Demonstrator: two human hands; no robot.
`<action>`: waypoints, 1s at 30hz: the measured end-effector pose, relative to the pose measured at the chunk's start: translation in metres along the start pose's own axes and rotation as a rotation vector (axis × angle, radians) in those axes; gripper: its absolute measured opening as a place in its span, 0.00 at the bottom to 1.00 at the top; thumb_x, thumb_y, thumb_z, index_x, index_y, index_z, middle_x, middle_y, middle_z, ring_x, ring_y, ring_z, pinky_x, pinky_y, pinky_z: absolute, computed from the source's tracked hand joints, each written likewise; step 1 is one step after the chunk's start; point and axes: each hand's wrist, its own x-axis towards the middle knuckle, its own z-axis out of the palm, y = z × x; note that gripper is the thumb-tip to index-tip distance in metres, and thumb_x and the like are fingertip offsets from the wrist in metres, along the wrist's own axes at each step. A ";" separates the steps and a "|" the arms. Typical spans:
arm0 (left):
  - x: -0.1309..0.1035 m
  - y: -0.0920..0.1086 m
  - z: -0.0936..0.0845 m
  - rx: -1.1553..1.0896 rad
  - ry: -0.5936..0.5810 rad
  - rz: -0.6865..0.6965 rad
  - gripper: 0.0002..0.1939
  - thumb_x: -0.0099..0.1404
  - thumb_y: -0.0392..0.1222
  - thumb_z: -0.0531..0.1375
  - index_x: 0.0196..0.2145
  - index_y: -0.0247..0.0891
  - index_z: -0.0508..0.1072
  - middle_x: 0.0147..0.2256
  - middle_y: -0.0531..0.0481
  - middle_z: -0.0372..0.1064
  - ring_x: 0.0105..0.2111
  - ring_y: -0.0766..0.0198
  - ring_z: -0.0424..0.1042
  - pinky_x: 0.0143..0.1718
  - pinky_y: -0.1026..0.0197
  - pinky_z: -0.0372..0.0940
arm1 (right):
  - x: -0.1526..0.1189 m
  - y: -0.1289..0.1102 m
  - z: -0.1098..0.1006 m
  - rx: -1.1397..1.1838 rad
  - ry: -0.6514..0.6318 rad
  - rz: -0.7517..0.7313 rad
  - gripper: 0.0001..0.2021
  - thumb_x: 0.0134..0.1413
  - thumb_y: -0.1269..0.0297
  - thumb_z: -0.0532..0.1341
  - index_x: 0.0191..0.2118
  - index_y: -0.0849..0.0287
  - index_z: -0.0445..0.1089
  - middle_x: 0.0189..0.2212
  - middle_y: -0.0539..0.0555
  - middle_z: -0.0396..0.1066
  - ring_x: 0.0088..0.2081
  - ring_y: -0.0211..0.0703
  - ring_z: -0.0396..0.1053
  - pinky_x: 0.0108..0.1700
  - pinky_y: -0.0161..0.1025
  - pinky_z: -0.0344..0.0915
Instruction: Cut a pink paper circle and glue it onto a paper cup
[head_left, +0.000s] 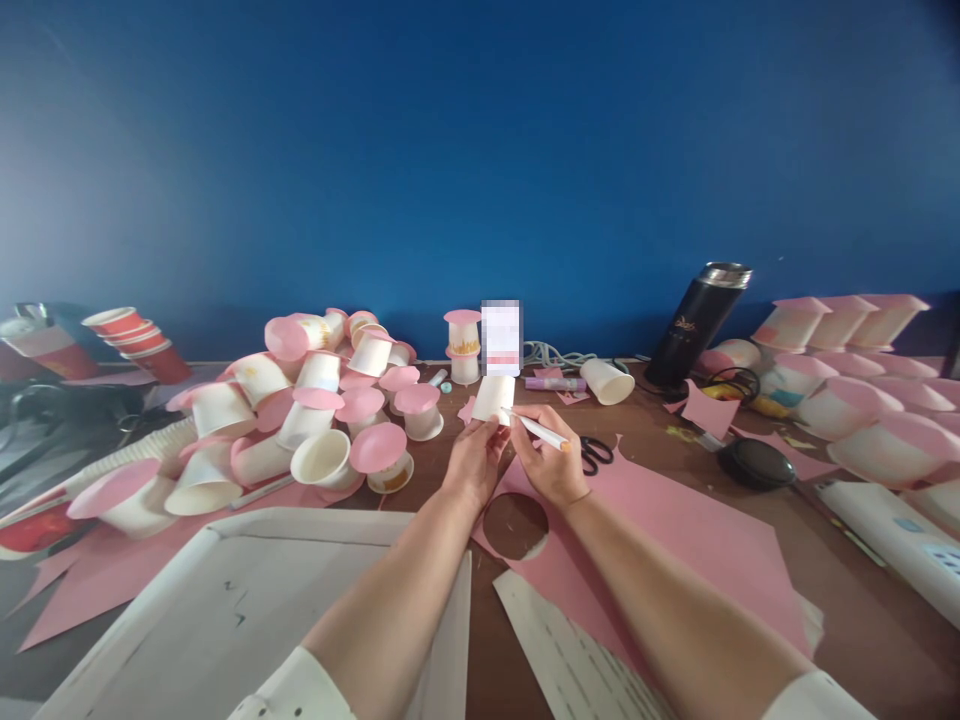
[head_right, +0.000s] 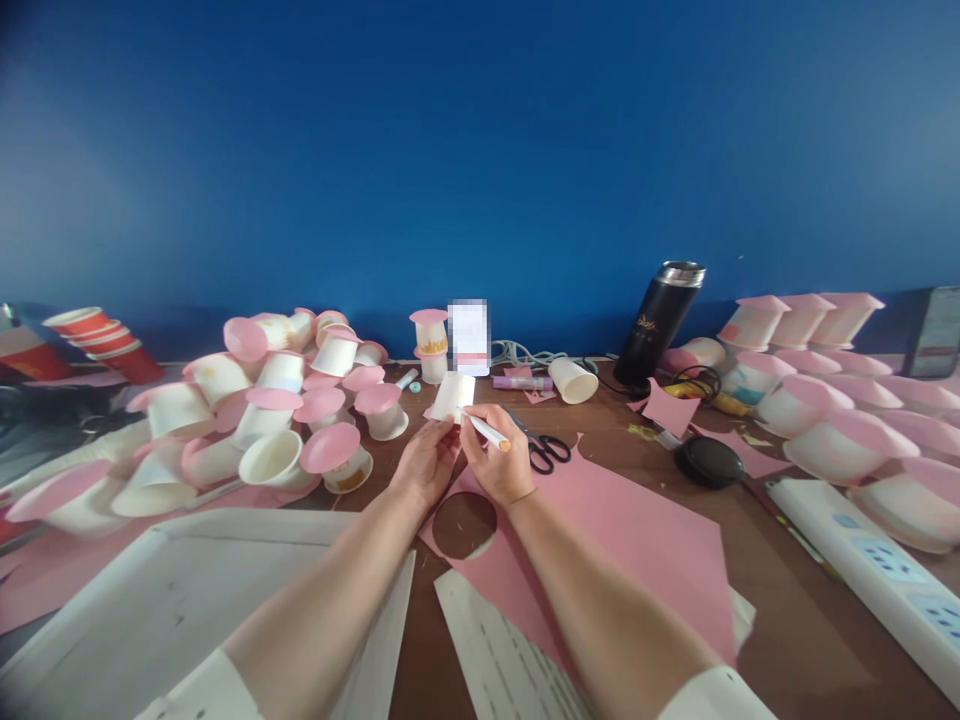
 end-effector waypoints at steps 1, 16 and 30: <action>0.000 0.000 0.000 -0.003 0.003 0.001 0.06 0.58 0.26 0.59 0.26 0.32 0.73 0.29 0.50 0.71 0.29 0.70 0.71 0.40 0.67 0.63 | 0.000 0.000 0.000 0.001 0.002 0.002 0.05 0.57 0.64 0.58 0.38 0.55 0.70 0.34 0.54 0.74 0.37 0.44 0.73 0.40 0.40 0.70; 0.000 -0.001 -0.001 0.011 -0.027 0.002 0.05 0.57 0.27 0.60 0.26 0.32 0.73 0.28 0.50 0.71 0.29 0.71 0.70 0.38 0.67 0.64 | 0.000 0.002 0.000 -0.011 -0.001 0.014 0.05 0.58 0.63 0.58 0.39 0.55 0.70 0.34 0.53 0.74 0.37 0.43 0.73 0.41 0.40 0.69; -0.001 0.000 0.000 0.009 -0.031 -0.002 0.04 0.56 0.28 0.60 0.26 0.32 0.73 0.28 0.50 0.72 0.29 0.71 0.71 0.37 0.68 0.65 | 0.000 0.002 0.000 -0.026 -0.004 -0.002 0.05 0.57 0.64 0.58 0.37 0.55 0.70 0.33 0.53 0.74 0.36 0.43 0.73 0.39 0.39 0.70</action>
